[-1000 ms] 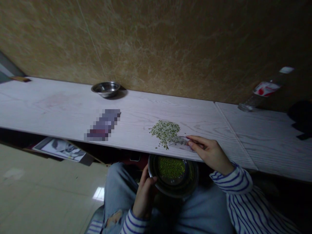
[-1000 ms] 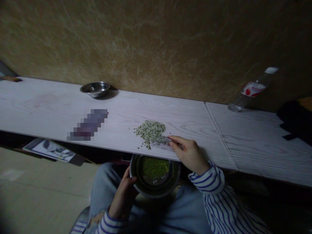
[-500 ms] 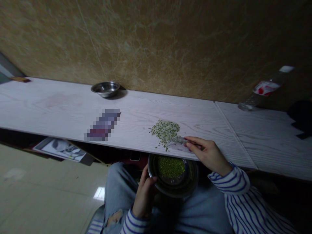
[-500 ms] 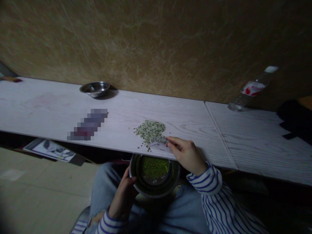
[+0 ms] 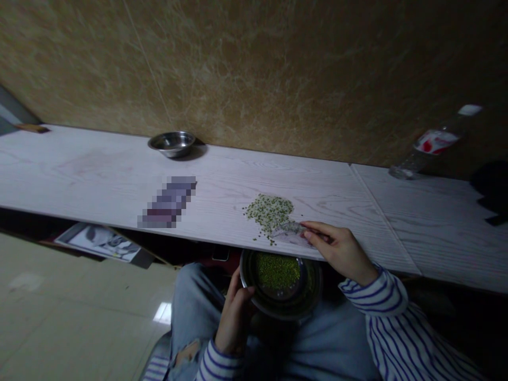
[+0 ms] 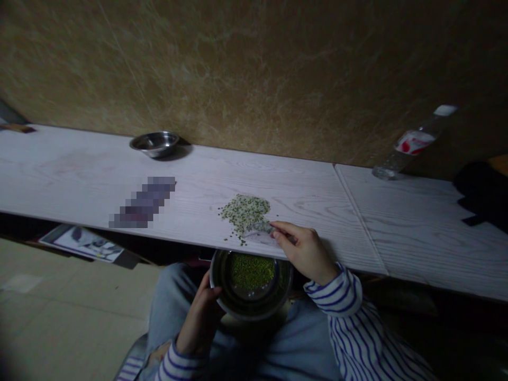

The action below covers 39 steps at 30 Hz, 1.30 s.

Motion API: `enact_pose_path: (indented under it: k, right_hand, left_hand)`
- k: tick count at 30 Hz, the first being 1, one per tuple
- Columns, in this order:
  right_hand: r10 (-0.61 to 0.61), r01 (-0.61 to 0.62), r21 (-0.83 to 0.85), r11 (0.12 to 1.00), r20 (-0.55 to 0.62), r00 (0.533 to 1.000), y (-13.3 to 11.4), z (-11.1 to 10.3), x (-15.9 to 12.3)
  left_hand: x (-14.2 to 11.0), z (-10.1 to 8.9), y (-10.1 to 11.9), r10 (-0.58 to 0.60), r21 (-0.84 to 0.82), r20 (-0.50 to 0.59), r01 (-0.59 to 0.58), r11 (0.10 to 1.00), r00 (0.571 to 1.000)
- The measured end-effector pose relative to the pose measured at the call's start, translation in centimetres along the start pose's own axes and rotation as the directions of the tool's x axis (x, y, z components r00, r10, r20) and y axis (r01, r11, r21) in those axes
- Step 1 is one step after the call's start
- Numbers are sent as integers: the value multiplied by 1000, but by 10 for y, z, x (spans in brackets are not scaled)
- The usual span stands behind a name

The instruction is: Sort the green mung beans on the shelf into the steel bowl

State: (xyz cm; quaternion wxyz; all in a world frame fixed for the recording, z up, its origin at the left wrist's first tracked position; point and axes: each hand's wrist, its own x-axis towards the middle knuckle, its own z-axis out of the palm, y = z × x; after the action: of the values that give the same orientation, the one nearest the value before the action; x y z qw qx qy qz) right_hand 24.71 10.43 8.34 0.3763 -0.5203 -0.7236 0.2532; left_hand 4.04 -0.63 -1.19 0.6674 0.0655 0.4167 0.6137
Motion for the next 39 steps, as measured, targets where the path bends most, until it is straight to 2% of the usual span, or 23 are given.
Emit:
enact_pose_path:
  k: [18,32,39]
  right_hand:
    - [-3,3,20,1000,-2,1000,3,5,5]
    - [-12,12,-1,1000,27,1000,-4,16,7]
    - [-25,25,-42,999,6,1000,-2,13,7]
  left_hand:
    - [-2,3,3,-10,-2,-14,10,1000,1000]
    - [2,-4,2,6,38,-9,-5,999,1000]
    - [3,-7,2,1,19,10,-1,1000,1000]
